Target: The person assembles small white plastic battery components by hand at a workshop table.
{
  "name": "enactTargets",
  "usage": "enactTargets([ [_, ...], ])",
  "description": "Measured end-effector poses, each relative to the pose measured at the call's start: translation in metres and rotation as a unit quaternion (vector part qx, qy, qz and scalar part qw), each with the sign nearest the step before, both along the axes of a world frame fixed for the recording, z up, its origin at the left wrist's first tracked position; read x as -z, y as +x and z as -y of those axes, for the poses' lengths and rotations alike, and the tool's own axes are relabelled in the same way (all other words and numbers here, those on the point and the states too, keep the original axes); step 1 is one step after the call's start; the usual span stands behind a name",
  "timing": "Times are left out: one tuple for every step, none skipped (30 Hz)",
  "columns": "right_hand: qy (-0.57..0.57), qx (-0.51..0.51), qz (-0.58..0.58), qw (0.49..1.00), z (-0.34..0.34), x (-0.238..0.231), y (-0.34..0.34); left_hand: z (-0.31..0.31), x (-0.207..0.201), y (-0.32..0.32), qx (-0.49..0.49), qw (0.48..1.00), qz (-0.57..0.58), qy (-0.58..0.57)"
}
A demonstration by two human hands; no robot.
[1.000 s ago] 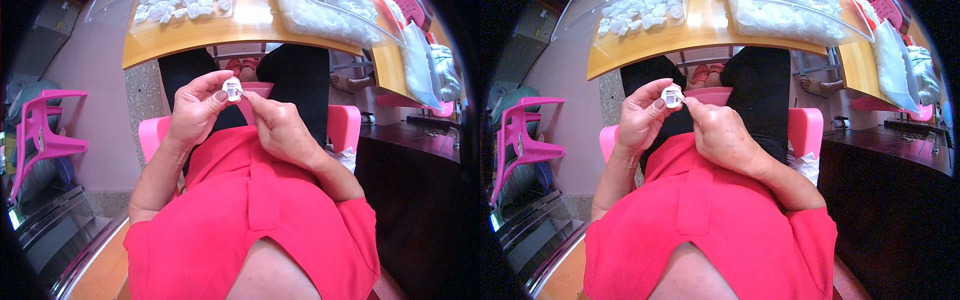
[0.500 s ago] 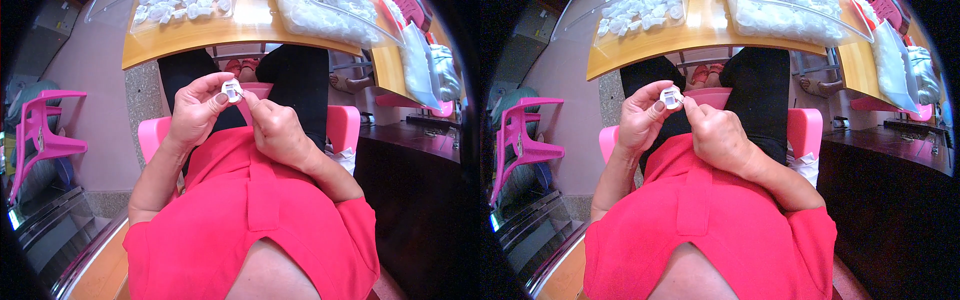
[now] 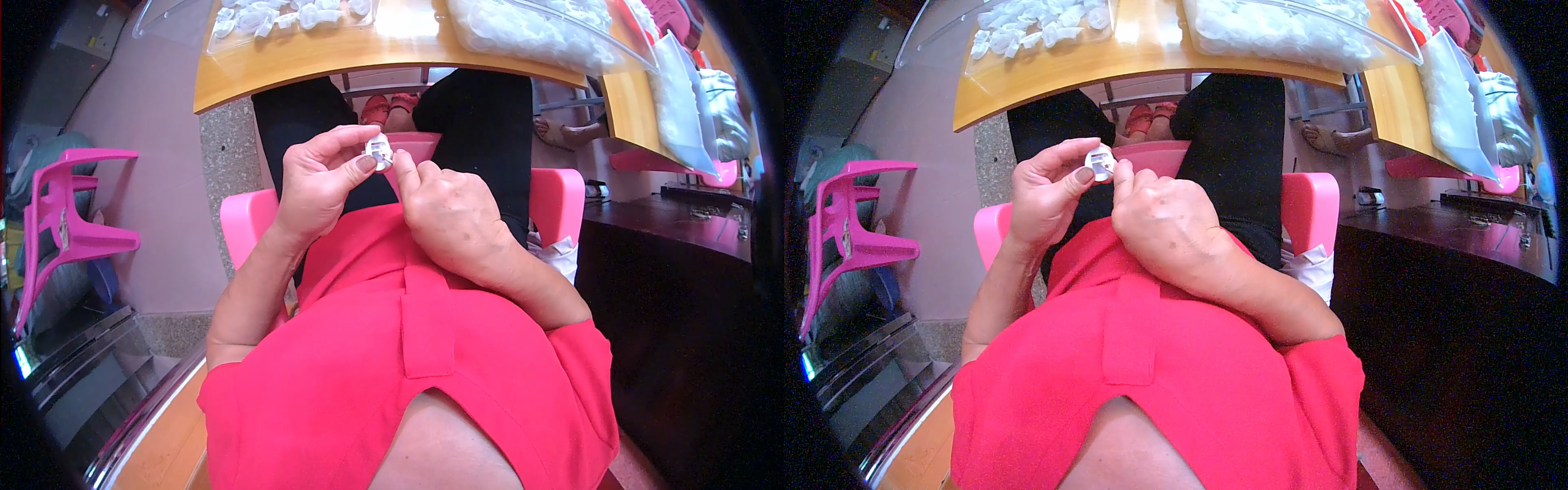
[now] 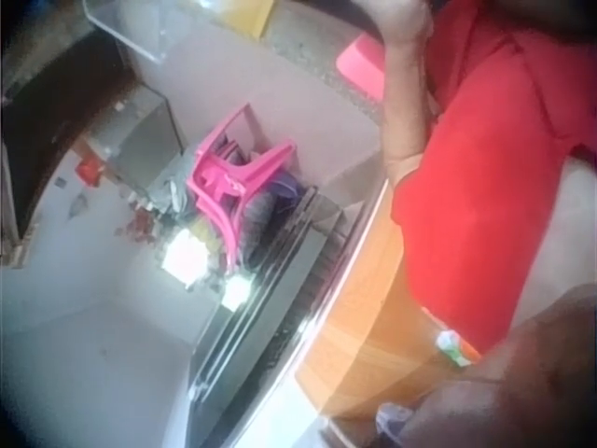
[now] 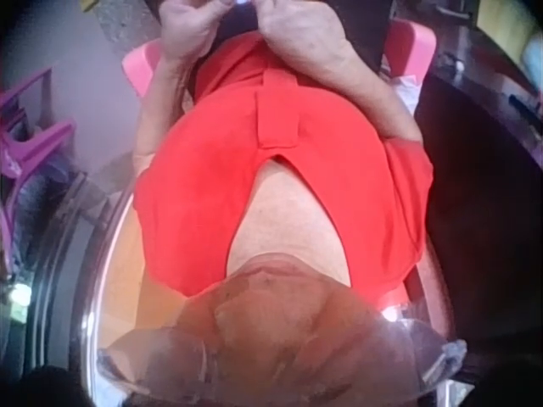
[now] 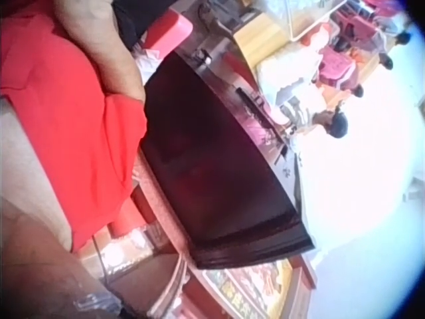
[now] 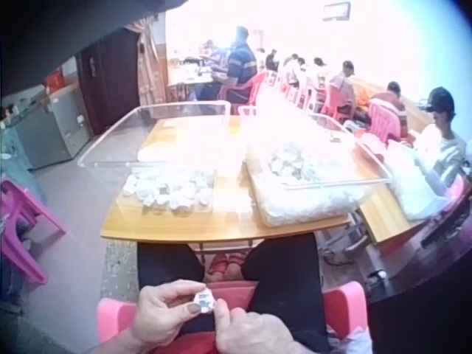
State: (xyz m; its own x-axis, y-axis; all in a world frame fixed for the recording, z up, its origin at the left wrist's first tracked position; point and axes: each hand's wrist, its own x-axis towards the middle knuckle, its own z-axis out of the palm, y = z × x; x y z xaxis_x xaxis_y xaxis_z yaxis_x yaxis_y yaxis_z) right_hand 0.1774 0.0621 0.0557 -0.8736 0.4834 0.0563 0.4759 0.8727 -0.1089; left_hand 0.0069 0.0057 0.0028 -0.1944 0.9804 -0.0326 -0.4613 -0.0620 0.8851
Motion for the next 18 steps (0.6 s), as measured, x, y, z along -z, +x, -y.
enactTargets([
  [0.001, 0.009, 0.047, 0.999, 0.001, -0.003, -0.002, 0.0, 0.001, 0.0, -0.002, 1.0, -0.029, -0.003],
  [0.0, 0.01, 0.048, 0.999, 0.001, -0.006, -0.002, 0.0, 0.001, 0.001, -0.002, 1.0, -0.029, -0.003],
  [0.005, 0.001, 0.054, 0.999, 0.001, -0.008, -0.003, 0.001, 0.001, 0.001, -0.006, 0.999, -0.041, -0.01],
  [0.01, -0.007, 0.06, 0.998, 0.001, -0.009, -0.004, 0.001, 0.001, 0.001, -0.011, 0.998, -0.052, -0.016],
  [0.01, -0.007, 0.06, 0.998, 0.001, -0.01, -0.004, 0.001, 0.001, 0.002, -0.01, 0.998, -0.052, -0.015],
  [0.015, -0.01, 0.064, 0.998, 0.001, -0.011, -0.005, 0.0, 0.0, 0.003, -0.014, 0.998, -0.063, -0.018],
  [0.02, -0.013, 0.068, 0.997, 0.002, -0.011, -0.006, 0.001, 0.0, 0.004, -0.02, 0.997, -0.074, -0.02],
  [0.02, -0.014, 0.069, 0.997, 0.002, -0.012, -0.007, 0.001, 0.0, 0.004, -0.02, 0.997, -0.073, -0.02],
  [0.02, -0.016, 0.079, 0.997, 0.002, -0.012, -0.009, 0.001, 0.002, 0.005, -0.016, 0.997, -0.072, -0.032],
  [0.021, -0.017, 0.089, 0.996, 0.002, -0.013, -0.01, 0.001, 0.003, 0.005, -0.011, 0.997, -0.07, -0.043],
  [0.021, -0.017, 0.089, 0.996, 0.003, -0.012, -0.011, 0.0, 0.006, 0.005, -0.011, 0.997, -0.07, -0.042],
  [0.039, -0.028, 0.112, 0.993, 0.004, -0.01, -0.012, 0.0, 0.008, 0.005, -0.01, 0.996, -0.077, -0.051],
  [0.056, -0.04, 0.134, 0.989, 0.004, -0.008, -0.012, -0.001, 0.01, 0.005, -0.009, 0.995, -0.085, -0.059],
  [0.057, -0.041, 0.134, 0.989, 0.005, -0.006, -0.011, -0.001, 0.009, 0.006, -0.01, 0.995, -0.085, -0.059],
  [0.132, -0.061, 0.146, 0.979, 0.006, -0.004, -0.009, -0.002, 0.008, 0.007, -0.005, 0.995, -0.084, -0.059],
  [0.206, -0.083, 0.157, 0.962, 0.007, -0.003, -0.008, -0.002, 0.008, 0.008, -0.002, 0.995, -0.082, -0.059],
  [0.206, -0.084, 0.157, 0.962, 0.008, -0.004, -0.007, -0.002, 0.008, 0.007, -0.003, 0.995, -0.082, -0.059],
  [0.218, -0.086, 0.167, 0.958, 0.008, -0.006, -0.007, -0.002, 0.008, 0.007, 0.01, 0.994, -0.087, -0.062],
])
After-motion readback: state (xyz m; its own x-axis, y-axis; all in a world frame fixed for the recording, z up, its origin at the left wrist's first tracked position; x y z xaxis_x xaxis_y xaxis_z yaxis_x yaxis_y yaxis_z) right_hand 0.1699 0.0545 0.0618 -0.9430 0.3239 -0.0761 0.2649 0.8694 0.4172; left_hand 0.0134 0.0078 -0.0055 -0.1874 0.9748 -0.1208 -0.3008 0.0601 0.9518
